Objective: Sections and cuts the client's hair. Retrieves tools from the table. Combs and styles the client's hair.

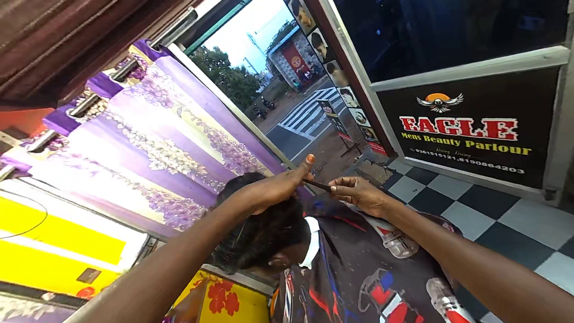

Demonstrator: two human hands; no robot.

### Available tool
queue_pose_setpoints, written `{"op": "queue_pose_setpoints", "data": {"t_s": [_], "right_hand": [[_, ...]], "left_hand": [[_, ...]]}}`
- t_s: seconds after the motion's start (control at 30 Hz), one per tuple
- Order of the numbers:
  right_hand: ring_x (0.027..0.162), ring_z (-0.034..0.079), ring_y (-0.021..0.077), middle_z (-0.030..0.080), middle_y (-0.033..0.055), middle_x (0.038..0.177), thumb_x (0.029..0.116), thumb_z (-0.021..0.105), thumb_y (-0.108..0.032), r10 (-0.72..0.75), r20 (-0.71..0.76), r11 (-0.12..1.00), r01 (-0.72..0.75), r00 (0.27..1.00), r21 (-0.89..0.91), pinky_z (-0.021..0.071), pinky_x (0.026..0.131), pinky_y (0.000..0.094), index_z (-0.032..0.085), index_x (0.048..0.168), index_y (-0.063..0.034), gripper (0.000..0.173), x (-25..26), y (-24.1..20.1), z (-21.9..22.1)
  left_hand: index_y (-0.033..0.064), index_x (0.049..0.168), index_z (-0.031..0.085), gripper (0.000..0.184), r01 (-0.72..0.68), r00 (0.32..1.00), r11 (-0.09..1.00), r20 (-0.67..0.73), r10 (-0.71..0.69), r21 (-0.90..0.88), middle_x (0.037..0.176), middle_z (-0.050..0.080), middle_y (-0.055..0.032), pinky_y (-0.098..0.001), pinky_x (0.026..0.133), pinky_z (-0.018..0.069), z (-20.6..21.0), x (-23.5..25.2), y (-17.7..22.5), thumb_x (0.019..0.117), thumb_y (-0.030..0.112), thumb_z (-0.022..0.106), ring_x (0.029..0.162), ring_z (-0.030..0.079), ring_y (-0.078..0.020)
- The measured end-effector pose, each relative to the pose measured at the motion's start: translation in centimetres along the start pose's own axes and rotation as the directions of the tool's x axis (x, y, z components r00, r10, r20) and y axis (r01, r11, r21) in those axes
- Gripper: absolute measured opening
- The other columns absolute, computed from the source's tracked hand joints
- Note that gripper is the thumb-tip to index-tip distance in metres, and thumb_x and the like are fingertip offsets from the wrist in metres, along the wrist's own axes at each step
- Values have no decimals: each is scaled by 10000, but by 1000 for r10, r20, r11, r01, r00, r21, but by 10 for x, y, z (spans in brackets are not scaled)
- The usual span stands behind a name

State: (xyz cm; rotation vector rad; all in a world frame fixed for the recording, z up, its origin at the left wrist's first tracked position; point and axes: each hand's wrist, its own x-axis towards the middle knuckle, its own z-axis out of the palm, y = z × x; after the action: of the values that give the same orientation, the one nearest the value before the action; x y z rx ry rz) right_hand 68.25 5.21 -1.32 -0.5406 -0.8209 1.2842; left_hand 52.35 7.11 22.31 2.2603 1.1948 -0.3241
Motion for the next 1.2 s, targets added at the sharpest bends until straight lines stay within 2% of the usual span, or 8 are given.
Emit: {"op": "queue_pose_setpoints", "data": {"t_s": [0.17, 0.3, 0.43, 0.53, 0.6, 0.67, 0.83, 1.2], "right_hand": [[868, 725, 126, 755, 55, 924, 967, 638, -10, 11, 198, 988, 20, 980, -156, 594, 838, 294, 734, 1063, -10, 136, 15, -7, -25], [949, 722, 151, 759, 80, 1004, 976, 592, 25, 49, 366, 959, 59, 929, -277, 578, 933, 345, 712, 1148, 21, 209, 40, 5, -34], [934, 728, 153, 759, 82, 994, 982, 588, 43, 36, 367, 938, 95, 930, -332, 585, 923, 340, 710, 1119, 41, 183, 56, 6, -14], [918, 726, 143, 757, 77, 976, 986, 585, 36, 45, 372, 929, 98, 927, -357, 586, 923, 336, 709, 1119, 41, 182, 68, 8, -9], [904, 722, 139, 756, 71, 958, 978, 596, 24, 46, 378, 922, 106, 925, -372, 585, 913, 342, 715, 1106, 34, 174, 76, 13, -9], [894, 719, 127, 755, 57, 943, 980, 606, 18, 61, 378, 914, 100, 924, -393, 586, 905, 331, 719, 1092, 26, 159, 80, 13, -5], [849, 728, 100, 752, 7, 881, 964, 619, 39, 39, 388, 914, 124, 921, -385, 605, 878, 318, 728, 1024, -3, 132, 80, 5, 19], [860, 736, 107, 767, 26, 912, 944, 656, 41, -69, 404, 907, 225, 912, -355, 613, 871, 318, 747, 1018, 5, 123, 78, 2, 33]], "left_hand": [[208, 1571, 383, 844, 16, 999, 999, -42, -17, -38, 1529, 495, -99, -533, 1071, 448, 0, 0, -1, 982, 767, 155, 1332, 542, -305], [236, 1567, 399, 856, 0, 999, 999, -47, -2, -51, 1571, 458, -77, -559, 1095, 426, 0, -3, -4, 961, 799, 179, 1378, 506, -306], [212, 1558, 421, 895, -17, 999, 999, -36, 15, -47, 1574, 449, -85, -564, 1092, 414, -2, 0, -9, 950, 814, 160, 1380, 493, -309], [195, 1548, 429, 898, -37, 999, 998, -30, 36, -41, 1511, 501, -125, -514, 1014, 464, -2, -1, -8, 956, 803, 135, 1267, 564, -294], [202, 1546, 436, 871, -56, 998, 998, -39, 54, -34, 1386, 586, -137, -457, 930, 490, -1, -3, -7, 970, 782, 135, 1119, 609, -254], [202, 1541, 422, 838, -65, 997, 997, -43, 63, -35, 1210, 615, -126, -399, 837, 473, 1, -4, -5, 986, 755, 126, 960, 583, -211], [170, 1565, 393, 830, -89, 996, 995, -22, 88, -44, 1439, 550, -161, -533, 1022, 437, 0, -9, -1, 1010, 721, 115, 1257, 556, -304], [173, 1548, 426, 822, -113, 993, 991, -51, 109, -72, 1460, 537, -148, -542, 1036, 425, -4, -16, -9, 1014, 712, 108, 1281, 542, -299]]}}
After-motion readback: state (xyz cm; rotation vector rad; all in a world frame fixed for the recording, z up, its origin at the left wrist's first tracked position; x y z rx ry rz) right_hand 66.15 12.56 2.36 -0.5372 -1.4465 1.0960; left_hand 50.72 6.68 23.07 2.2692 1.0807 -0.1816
